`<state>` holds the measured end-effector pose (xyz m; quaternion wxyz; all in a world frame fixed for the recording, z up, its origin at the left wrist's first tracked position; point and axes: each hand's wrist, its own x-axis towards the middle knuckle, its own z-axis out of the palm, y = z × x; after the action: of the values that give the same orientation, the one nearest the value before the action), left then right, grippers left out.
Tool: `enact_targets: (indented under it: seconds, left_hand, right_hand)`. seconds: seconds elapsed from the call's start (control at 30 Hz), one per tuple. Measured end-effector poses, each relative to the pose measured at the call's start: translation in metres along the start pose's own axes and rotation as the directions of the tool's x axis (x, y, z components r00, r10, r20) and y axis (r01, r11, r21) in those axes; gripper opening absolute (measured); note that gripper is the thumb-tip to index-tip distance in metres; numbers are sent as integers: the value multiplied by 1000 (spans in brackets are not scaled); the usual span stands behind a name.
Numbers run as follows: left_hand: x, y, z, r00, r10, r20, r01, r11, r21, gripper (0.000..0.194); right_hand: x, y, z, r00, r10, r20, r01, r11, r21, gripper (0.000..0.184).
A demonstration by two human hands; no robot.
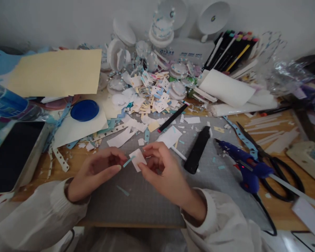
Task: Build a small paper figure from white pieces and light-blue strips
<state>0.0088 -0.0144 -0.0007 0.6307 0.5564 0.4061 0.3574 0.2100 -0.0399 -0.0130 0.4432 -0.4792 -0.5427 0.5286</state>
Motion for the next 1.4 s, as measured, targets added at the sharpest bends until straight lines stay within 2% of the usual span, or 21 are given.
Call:
enact_targets:
  seconds: [0.1, 0.23, 0.3, 0.37, 0.43, 0.47, 0.5, 0.53, 0.57, 0.63, 0.67, 0.7, 0.73, 0.77, 0.83, 0.87, 0.93, 1.03, 1.17, 1.4]
  left_hand:
    - [3, -1, -1, 999, -35, -7, 35, 998, -59, 27]
    - [7, 0, -2, 994, -100, 51, 106, 986, -129, 27]
    - [7, 1, 0, 990, -128, 60, 136, 980, -145, 24]
    - [6, 2, 1, 991, -129, 34, 133, 978, -162, 22]
    - [2, 4, 2, 994, -107, -19, 102, 977, -188, 21]
    - [-1, 5, 3, 994, -96, -49, 84, 976, -201, 21]
    - [-5, 7, 3, 993, -90, -77, 71, 973, -217, 21]
    - [-10, 9, 4, 991, -89, -104, 62, 969, -239, 22]
    - [-16, 11, 4, 987, -94, -133, 56, 963, -264, 22]
    - [-28, 16, 6, 974, -121, -193, 54, 946, -321, 24]
    - [-34, 18, 8, 965, -137, -223, 53, 936, -348, 24]
    - [-40, 19, 9, 958, -149, -247, 49, 928, -369, 24]
    - [-45, 20, 11, 953, -152, -263, 42, 924, -381, 24]
    - [-49, 20, 12, 951, -149, -272, 33, 921, -387, 23]
    - [-57, 19, 16, 955, -127, -269, 14, 922, -386, 19]
    - [-60, 18, 19, 959, -115, -260, 8, 925, -381, 17]
    - [-65, 15, 23, 967, -99, -233, 4, 927, -374, 12]
    - [-73, 10, 28, 979, -77, -191, -3, 922, -387, 7]
    - [-81, 7, 32, 986, -70, -149, 0, 904, -427, 7]
    - [-86, 2, 36, 972, -110, -209, 10, 904, -427, 9]
  right_hand:
    - [-2, 2, 1, 990, -12, 140, 22, 998, -66, 33]
    - [-1, 5, 2, 953, -9, 303, 43, 993, -108, 38]
    - [3, 3, 0, 943, -22, 333, 53, 995, -84, 38]
    - [7, -2, -2, 951, -57, 305, 74, 996, -45, 37]
    - [8, -9, -6, 972, -128, 199, 134, 991, -17, 35]
    - [7, -13, -7, 978, -179, 104, 182, 983, -13, 32]
    - [4, -16, -8, 972, -233, -14, 233, 972, -20, 29]
    - [-1, -19, -9, 947, -287, -142, 284, 958, -44, 26]
    - [-7, -21, -9, 900, -344, -269, 334, 939, -81, 24]
    - [-22, -21, -6, 766, -438, -471, 403, 897, -180, 21]
    - [-30, -21, -3, 709, -465, -530, 407, 884, -231, 18]
    - [-38, -20, 1, 680, -475, -558, 392, 879, -270, 14]
    - [-46, -19, 6, 690, -466, -554, 364, 885, -291, 9]
    - [-52, -18, 11, 740, -431, -516, 321, 901, -292, 5]
    - [-62, -18, 23, 879, -319, -355, 233, 936, -265, 17]
    - [-64, -19, 29, 930, -262, -259, 200, 949, -244, 22]
    - [-67, -20, 40, 977, -179, -114, 152, 965, -213, 25]
    - [-68, -23, 49, 991, -133, -24, 127, 976, -178, 20]
    - [-72, -26, 50, 991, -136, 4, 135, 979, -154, 16]
    - [-79, -28, 46, 996, -85, -10, 81, 975, -208, 18]
